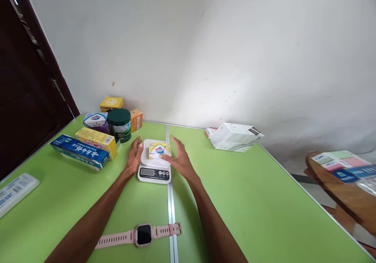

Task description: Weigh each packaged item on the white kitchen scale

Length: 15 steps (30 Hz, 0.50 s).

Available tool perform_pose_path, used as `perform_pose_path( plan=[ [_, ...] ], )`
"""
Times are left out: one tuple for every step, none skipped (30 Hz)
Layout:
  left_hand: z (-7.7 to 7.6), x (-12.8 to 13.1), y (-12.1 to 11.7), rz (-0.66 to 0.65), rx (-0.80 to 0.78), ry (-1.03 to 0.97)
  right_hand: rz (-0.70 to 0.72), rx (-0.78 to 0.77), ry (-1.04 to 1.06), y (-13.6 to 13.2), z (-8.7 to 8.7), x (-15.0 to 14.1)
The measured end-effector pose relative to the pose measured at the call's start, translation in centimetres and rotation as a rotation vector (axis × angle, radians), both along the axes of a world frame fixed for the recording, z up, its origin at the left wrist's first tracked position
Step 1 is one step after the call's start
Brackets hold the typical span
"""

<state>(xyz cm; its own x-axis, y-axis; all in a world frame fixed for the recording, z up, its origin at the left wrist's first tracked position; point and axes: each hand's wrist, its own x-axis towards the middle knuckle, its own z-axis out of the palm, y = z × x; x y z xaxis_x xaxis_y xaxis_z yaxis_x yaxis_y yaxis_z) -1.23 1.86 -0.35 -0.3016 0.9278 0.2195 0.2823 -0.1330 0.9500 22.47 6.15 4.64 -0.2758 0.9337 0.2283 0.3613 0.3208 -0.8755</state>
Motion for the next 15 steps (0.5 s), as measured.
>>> perform_pose_path(
  plan=[
    [0.4, 0.0, -0.1, -0.005, 0.011, 0.047, 0.041, 0.009, -0.055, 0.4, 0.6, 0.1],
    [0.8, 0.0, -0.3, -0.017, 0.029, 0.115, 0.077, 0.019, -0.102, 0.7, 1.1, 0.2],
    [1.3, 0.0, -0.4, -0.038, 0.053, 0.199, 0.105, 0.033, -0.142, 1.1, 1.6, 0.2],
    [1.8, -0.1, -0.4, -0.068, 0.080, 0.287, 0.128, 0.055, -0.176, 1.5, 1.9, 0.2],
    [2.2, -0.1, -0.5, -0.097, 0.103, 0.369, 0.148, 0.082, -0.206, 1.8, 2.1, 0.1],
    [2.6, -0.2, -0.4, -0.123, 0.117, 0.440, 0.168, 0.114, -0.233, 2.2, 2.2, 0.0],
    [2.9, -0.4, -0.3, -0.146, 0.121, 0.502, 0.190, 0.146, -0.263, 2.4, 2.4, -0.2],
    [3.1, -0.5, -0.2, -0.165, 0.119, 0.556, 0.211, 0.174, -0.299, 2.6, 2.5, -0.4],
    [3.2, -0.8, -0.1, -0.175, 0.113, 0.604, 0.231, 0.194, -0.339, 2.7, 2.6, -0.6],
    [3.3, -1.0, 0.1, -0.180, 0.105, 0.644, 0.249, 0.204, -0.386, 2.7, 2.8, -0.8],
    [3.3, -1.3, 0.3, -0.181, 0.098, 0.680, 0.264, 0.207, -0.435, 2.6, 3.0, -1.0],
    [3.4, -1.5, 0.4, -0.182, 0.093, 0.711, 0.275, 0.205, -0.484, 2.5, 3.3, -1.3],
    [3.5, -1.8, 0.6, -0.183, 0.090, 0.740, 0.284, 0.201, -0.528, 2.3, 3.6, -1.4],
    [3.7, -1.9, 0.7, -0.184, 0.091, 0.768, 0.290, 0.196, -0.565, 2.2, 3.9, -1.6],
    [4.0, -2.0, 0.8, -0.185, 0.095, 0.794, 0.295, 0.194, -0.592, 2.0, 4.3, -1.6]
  ],
)
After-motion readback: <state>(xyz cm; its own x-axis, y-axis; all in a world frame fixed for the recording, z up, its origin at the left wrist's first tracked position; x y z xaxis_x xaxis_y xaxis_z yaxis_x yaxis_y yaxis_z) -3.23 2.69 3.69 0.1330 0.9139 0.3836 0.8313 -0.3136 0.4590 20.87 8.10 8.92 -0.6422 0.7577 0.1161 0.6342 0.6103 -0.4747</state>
